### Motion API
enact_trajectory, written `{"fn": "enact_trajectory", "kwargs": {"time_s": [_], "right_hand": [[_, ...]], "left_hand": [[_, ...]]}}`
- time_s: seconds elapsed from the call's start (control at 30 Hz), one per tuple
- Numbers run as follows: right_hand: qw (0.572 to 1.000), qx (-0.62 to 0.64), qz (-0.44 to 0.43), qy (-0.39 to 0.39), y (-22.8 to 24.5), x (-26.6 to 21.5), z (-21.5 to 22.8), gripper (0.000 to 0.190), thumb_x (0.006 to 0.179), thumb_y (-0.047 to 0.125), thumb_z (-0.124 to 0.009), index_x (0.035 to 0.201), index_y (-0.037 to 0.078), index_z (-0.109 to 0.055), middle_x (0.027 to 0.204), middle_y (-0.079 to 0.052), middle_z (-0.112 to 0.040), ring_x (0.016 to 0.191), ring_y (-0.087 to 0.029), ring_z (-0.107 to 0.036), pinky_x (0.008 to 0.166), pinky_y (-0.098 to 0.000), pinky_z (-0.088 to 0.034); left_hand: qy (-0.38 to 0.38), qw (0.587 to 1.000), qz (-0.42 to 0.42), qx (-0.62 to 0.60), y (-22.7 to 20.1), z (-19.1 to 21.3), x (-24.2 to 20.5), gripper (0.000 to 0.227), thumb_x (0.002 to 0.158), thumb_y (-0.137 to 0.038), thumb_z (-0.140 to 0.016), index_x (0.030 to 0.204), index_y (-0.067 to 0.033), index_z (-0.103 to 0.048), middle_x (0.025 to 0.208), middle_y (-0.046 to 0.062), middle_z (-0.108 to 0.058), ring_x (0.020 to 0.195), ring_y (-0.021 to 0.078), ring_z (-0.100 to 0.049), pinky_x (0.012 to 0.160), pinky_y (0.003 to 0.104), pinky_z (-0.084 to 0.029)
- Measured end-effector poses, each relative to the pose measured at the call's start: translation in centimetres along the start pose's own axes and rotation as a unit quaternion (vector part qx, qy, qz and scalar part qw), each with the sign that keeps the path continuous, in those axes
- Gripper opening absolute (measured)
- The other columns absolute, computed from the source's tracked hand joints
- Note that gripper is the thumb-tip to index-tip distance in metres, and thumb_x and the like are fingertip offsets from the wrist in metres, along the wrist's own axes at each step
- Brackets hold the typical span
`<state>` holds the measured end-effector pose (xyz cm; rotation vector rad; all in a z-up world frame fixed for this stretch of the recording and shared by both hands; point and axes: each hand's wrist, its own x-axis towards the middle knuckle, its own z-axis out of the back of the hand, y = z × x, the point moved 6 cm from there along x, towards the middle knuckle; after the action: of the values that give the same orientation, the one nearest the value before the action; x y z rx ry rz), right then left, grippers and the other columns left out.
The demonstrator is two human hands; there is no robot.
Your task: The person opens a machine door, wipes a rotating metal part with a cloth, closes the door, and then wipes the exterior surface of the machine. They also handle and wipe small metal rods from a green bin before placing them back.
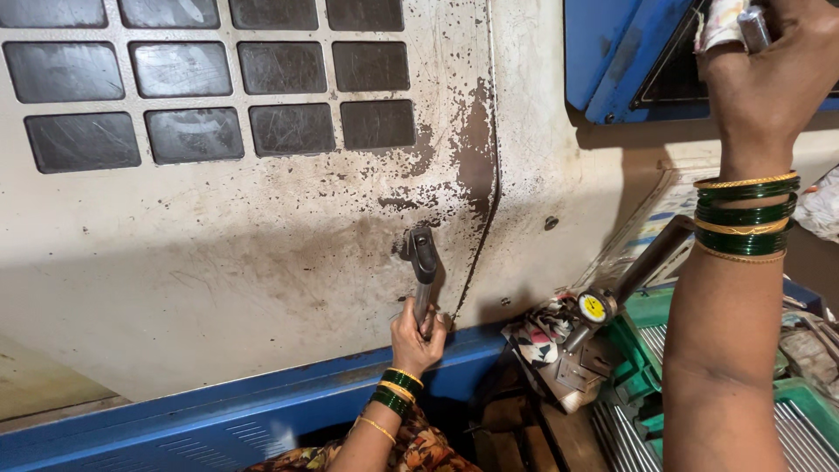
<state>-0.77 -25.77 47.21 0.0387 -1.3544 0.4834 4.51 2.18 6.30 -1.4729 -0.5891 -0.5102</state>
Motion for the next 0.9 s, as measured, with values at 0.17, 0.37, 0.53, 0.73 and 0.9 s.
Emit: {"fn": "enact_trajectory", "kwargs": {"time_s": [0.17, 0.37, 0.53, 0.73, 0.9], "right_hand": [[0.997, 0.002, -0.072, 0.016, -3.1, -0.9, -0.6, 0.007, 0.093, -0.013, -0.068, 0.095, -0.009, -0.063, 0.084, -0.009, -0.067, 0.071, -0.014, -0.058, 0.064, -0.0263, -0.043], [0.981, 0.005, -0.179, 0.068, -6.4, -2.4, 0.8, 0.008, 0.094, -0.003, -0.071, 0.099, -0.007, -0.066, 0.085, -0.007, -0.066, 0.069, -0.013, -0.057, 0.063, -0.0253, -0.042], [0.960, 0.008, -0.260, 0.101, -3.6, -7.3, 4.5, 0.014, 0.097, 0.007, -0.073, 0.104, -0.005, -0.070, 0.086, -0.005, -0.067, 0.070, -0.011, -0.060, 0.064, -0.0240, -0.043], [0.931, 0.064, -0.344, 0.107, 3.1, -15.3, 8.3, 0.023, 0.099, 0.018, -0.076, 0.109, -0.003, -0.074, 0.088, -0.003, -0.069, 0.071, -0.009, -0.062, 0.065, -0.0224, -0.045], [0.889, 0.217, -0.399, 0.056, 6.4, -25.7, 7.0, 0.031, 0.100, 0.027, -0.078, 0.116, 0.000, -0.075, 0.100, -0.002, -0.072, 0.084, -0.009, -0.064, 0.075, -0.0237, -0.049]], "left_hand": [[0.005, 1.000, 0.006, 0.000, -0.1, 0.0, 0.0, 0.013, 0.085, -0.011, -0.065, 0.090, -0.0047, -0.055, 0.053, 0.004, -0.046, 0.044, 0.0192, -0.053, 0.050, 0.033, -0.047], [-0.008, 1.000, -0.020, -0.001, -0.7, 0.2, -0.1, 0.017, 0.086, -0.013, -0.066, 0.094, -0.0028, -0.055, 0.059, 0.008, -0.054, 0.050, 0.0276, -0.059, 0.052, 0.037, -0.048], [-0.012, 0.999, 0.023, 0.023, 0.6, -0.3, -0.9, 0.021, 0.088, -0.014, -0.067, 0.098, -0.0012, -0.054, 0.063, 0.011, -0.056, 0.054, 0.0307, -0.061, 0.055, 0.040, -0.049], [-0.038, 0.995, 0.044, 0.077, 1.3, -0.9, -2.5, 0.035, 0.091, -0.012, -0.069, 0.117, 0.0030, -0.051, 0.082, 0.016, -0.061, 0.069, 0.0327, -0.062, 0.065, 0.042, -0.051], [-0.104, 0.980, -0.059, 0.160, -1.1, -1.0, -5.2, 0.058, 0.093, -0.005, -0.065, 0.144, 0.0066, -0.042, 0.130, 0.030, -0.053, 0.119, 0.0437, -0.055, 0.104, 0.051, -0.046]]}}
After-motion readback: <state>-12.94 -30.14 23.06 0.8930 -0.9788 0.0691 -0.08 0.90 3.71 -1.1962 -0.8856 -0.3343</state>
